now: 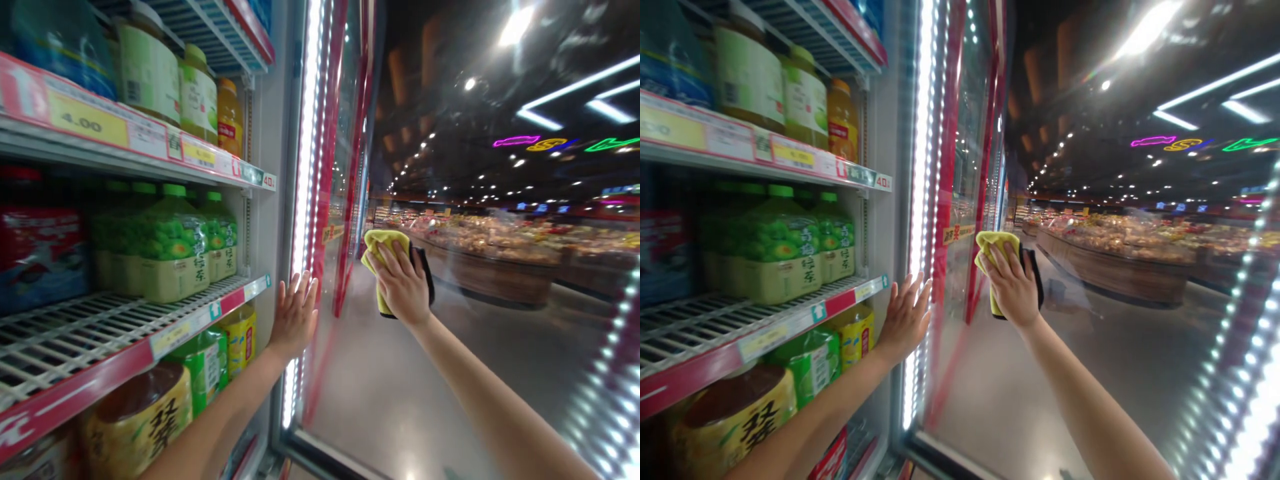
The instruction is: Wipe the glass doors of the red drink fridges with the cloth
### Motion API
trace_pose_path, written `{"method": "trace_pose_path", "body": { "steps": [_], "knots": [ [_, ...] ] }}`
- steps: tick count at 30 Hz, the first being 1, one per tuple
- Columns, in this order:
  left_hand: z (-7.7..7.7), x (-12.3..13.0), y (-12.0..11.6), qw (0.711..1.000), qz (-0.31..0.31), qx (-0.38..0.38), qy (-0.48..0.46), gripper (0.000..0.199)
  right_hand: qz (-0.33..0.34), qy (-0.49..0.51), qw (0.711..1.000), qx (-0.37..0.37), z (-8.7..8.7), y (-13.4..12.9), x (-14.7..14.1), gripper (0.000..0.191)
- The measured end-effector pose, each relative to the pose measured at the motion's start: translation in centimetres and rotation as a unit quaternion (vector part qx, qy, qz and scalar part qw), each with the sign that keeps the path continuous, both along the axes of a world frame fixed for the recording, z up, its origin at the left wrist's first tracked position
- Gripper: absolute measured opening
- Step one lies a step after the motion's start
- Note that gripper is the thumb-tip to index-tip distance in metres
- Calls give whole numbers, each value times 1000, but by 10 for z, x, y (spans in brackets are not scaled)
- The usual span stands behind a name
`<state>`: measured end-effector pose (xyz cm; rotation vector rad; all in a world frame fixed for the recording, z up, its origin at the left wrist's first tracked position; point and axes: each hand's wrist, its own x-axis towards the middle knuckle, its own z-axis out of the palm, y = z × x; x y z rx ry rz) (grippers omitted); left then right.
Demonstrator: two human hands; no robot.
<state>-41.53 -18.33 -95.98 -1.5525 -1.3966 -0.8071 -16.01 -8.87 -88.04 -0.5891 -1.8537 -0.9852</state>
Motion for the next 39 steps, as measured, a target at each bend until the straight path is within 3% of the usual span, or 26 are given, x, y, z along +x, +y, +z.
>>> {"method": "trace_pose_path", "body": {
  "steps": [4, 6, 9, 11, 13, 15, 17, 20, 23, 27, 29, 31, 34, 36, 39],
  "knots": [
    [-5, 11, 7, 1000, -13, 0, -7, 78, 5, -20, 1000, 6, -50, -7, 3, 56],
    [-2, 21, 12, 1000, -19, 3, -7, 79, 33, -70, 997, 10, -61, -5, -4, 54],
    [8, 36, 20, 1000, -26, 5, -6, 79, 49, -77, 996, 13, -37, 0, -6, 53],
    [15, 44, 23, 999, -32, 2, -4, 79, 32, -22, 999, 9, -13, 2, 5, 55],
    [17, 47, 25, 999, -39, -3, -1, 80, 12, 58, 998, 1, -2, 1, 22, 57],
    [16, 46, 26, 999, -45, -4, 2, 81, 4, 128, 992, -1, -12, -2, 33, 59],
    [13, 45, 26, 999, -48, -3, 0, 81, 8, 152, 988, 1, -35, -6, 34, 60],
    [13, 47, 28, 998, -62, -5, 7, 83, 27, 64, 998, -7, -60, -8, 18, 58],
    [20, 57, 34, 997, -78, 1, 12, 82, 31, -18, 999, -19, -45, -5, 10, 55],
    [28, 71, 42, 994, -103, 3, 19, 82, -2, 79, 996, -27, -11, -1, 40, 58],
    [27, 75, 43, 993, -115, -7, 26, 84, -19, 154, 988, -25, -19, -3, 60, 60],
    [24, 79, 43, 992, -124, -16, 30, 87, -30, 195, 980, -22, -43, -6, 72, 61],
    [21, 85, 44, 989, -138, -21, 38, 89, -26, 123, 992, -23, -75, -12, 72, 61],
    [22, 92, 47, 988, -149, -20, 39, 90, -25, 46, 998, -23, -74, -12, 72, 59],
    [28, 103, 55, 985, -170, -13, 35, 88, -53, 40, 998, -7, -42, -6, 88, 57]
  ]
}}
